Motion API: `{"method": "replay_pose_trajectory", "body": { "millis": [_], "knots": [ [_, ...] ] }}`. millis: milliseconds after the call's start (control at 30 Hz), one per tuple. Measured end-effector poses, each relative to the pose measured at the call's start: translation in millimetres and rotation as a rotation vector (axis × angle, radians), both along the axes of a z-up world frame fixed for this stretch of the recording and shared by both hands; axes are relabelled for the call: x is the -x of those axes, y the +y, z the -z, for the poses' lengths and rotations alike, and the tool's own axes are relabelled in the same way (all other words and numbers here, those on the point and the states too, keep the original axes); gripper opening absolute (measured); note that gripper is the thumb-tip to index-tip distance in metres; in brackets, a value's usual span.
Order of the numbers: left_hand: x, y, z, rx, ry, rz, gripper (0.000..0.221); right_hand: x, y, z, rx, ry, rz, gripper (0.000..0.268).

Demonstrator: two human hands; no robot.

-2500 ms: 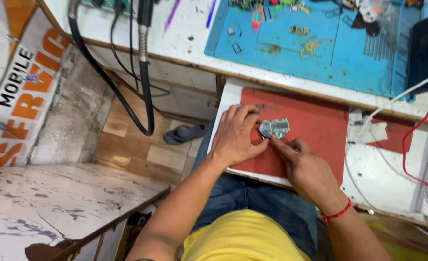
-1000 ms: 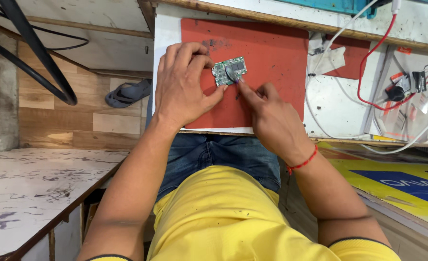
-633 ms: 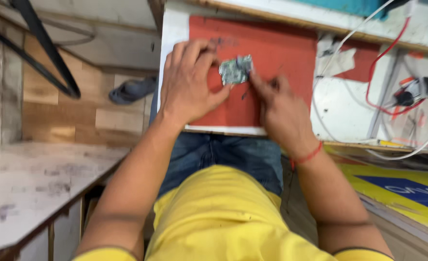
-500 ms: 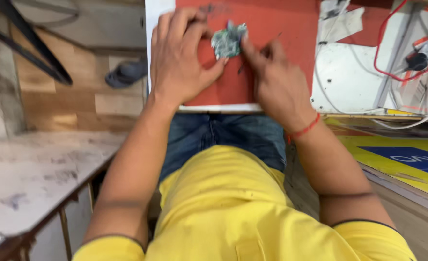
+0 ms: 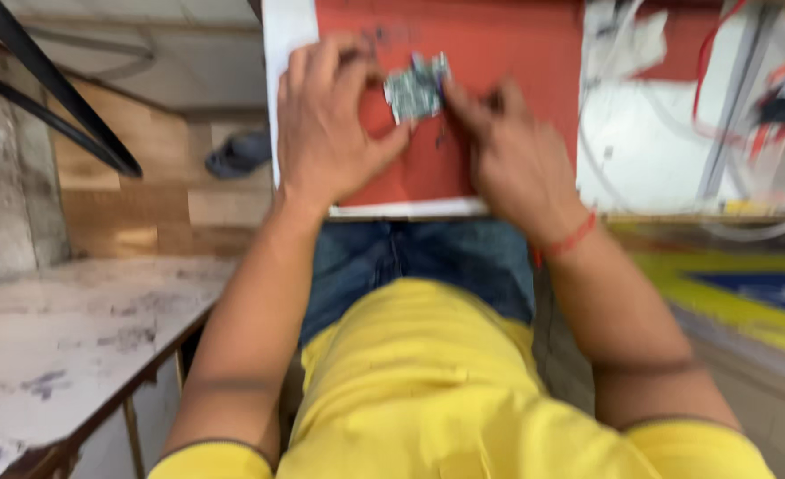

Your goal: The person uses a hot air gun to heat a small circuit board placed on a red mat, then uses a purple pen-like tool to scrape and clean the board's surface. The person repeatedly heats and scrapes different areas of the board.

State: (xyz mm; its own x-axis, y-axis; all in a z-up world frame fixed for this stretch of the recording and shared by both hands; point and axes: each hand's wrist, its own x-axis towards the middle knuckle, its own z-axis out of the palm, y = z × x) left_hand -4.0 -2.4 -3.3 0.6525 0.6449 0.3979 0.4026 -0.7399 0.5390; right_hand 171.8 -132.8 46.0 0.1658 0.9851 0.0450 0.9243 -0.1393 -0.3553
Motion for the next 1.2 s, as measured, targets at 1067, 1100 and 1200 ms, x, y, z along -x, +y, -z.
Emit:
{"method": "replay_pose_trajectory", "body": {
  "millis": [1067,1100,1200],
  "knots": [
    [2,1,4,0.050,-0.037,0.019,0.044,-12,-6,17,0.030,-0.083,-0.099,0.059],
    [3,2,4,0.039,-0.035,0.021,0.044,-11,-6,20,0.035,-0.067,-0.180,0.061],
    [0,5,5,0.056,-0.044,0.031,0.045,-14,-4,22,-0.039,-0.069,-0.029,0.051]
  ]
}}
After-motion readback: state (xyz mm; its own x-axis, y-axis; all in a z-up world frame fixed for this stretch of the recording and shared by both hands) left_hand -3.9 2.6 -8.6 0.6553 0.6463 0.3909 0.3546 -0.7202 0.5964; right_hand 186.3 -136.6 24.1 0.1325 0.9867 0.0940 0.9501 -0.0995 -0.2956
